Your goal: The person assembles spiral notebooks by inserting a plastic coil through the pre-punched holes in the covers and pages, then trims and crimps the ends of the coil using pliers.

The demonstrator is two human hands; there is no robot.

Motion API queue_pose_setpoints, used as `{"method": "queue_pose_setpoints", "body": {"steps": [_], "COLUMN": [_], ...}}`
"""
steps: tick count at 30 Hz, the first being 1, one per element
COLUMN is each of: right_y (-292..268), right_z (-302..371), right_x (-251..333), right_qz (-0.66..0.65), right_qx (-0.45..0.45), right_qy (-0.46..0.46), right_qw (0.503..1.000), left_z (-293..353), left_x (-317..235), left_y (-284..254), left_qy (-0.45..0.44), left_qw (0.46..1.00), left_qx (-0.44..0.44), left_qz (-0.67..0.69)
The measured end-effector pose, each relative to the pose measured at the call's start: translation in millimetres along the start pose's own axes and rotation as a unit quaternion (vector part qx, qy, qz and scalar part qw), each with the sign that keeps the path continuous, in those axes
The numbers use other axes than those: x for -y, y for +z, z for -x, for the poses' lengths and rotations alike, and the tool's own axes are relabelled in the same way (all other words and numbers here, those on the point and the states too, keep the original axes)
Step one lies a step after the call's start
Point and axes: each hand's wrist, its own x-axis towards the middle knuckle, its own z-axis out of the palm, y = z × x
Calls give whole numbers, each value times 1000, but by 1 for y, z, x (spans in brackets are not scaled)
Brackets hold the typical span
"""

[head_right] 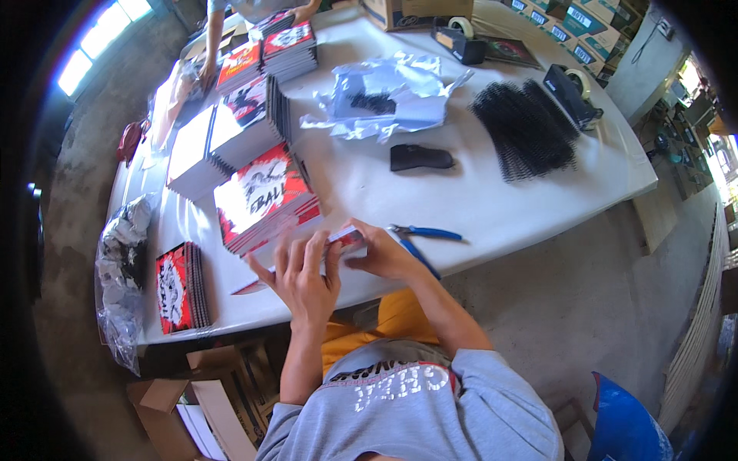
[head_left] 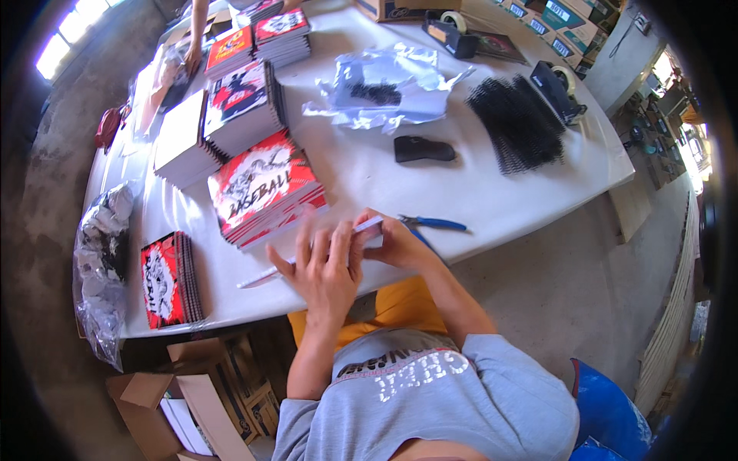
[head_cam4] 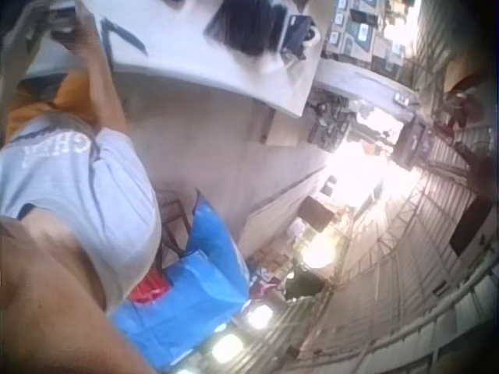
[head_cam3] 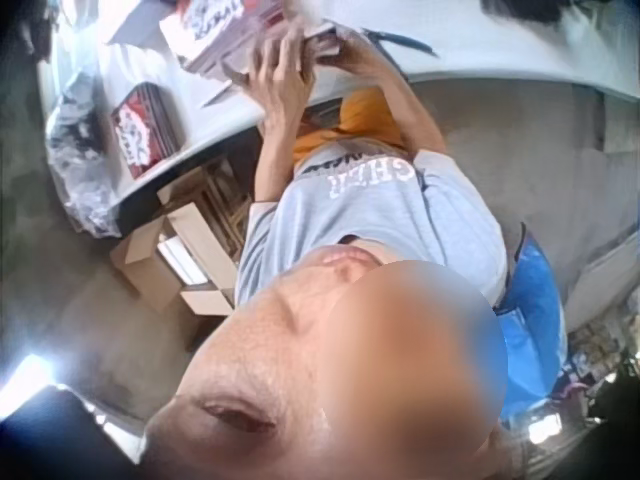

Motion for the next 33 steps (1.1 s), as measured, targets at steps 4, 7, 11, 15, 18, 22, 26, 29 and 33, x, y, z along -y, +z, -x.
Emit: {"method": "queue_pose_setpoints", "body": {"steps": [4, 7, 11, 15, 18, 22, 26, 29, 33], "right_y": [-115, -218, -276, -278, -271, -269, -281, -245, -156], "right_z": [-24, -41, -57, -87, -96, -95, -89, -73, -29], "right_x": [-4, -20, -70, -76, -24, 13, 28, 64, 108], "right_qz": [2, 493, 774, 789, 727, 703, 716, 698, 373], "right_qx": [-109, -358, -249, -139, -80, -58, -93, -170, -29], "right_qy": [-149, 78, 196, 274, 279, 301, 216, 108, 24], "right_qw": [983, 789, 548, 532, 622, 642, 657, 687, 927], "left_z": [-15, -16, -9, 7, 12, 9, 0, -1, 1], "left_x": [10, 19, 19, 24, 25, 20, 15, 18, 24], "left_y": [4, 5, 11, 21, 23, 28, 21, 20, 18], "left_qy": [25, 72, 104, 105, 107, 82, 49, 40, 49], "left_qw": [993, 988, 983, 987, 992, 992, 991, 986, 980], "left_qx": [-25, -22, -28, -77, -68, -95, -101, -81, -81], "left_qz": [116, 136, 148, 91, 27, -7, 73, 138, 175]}}
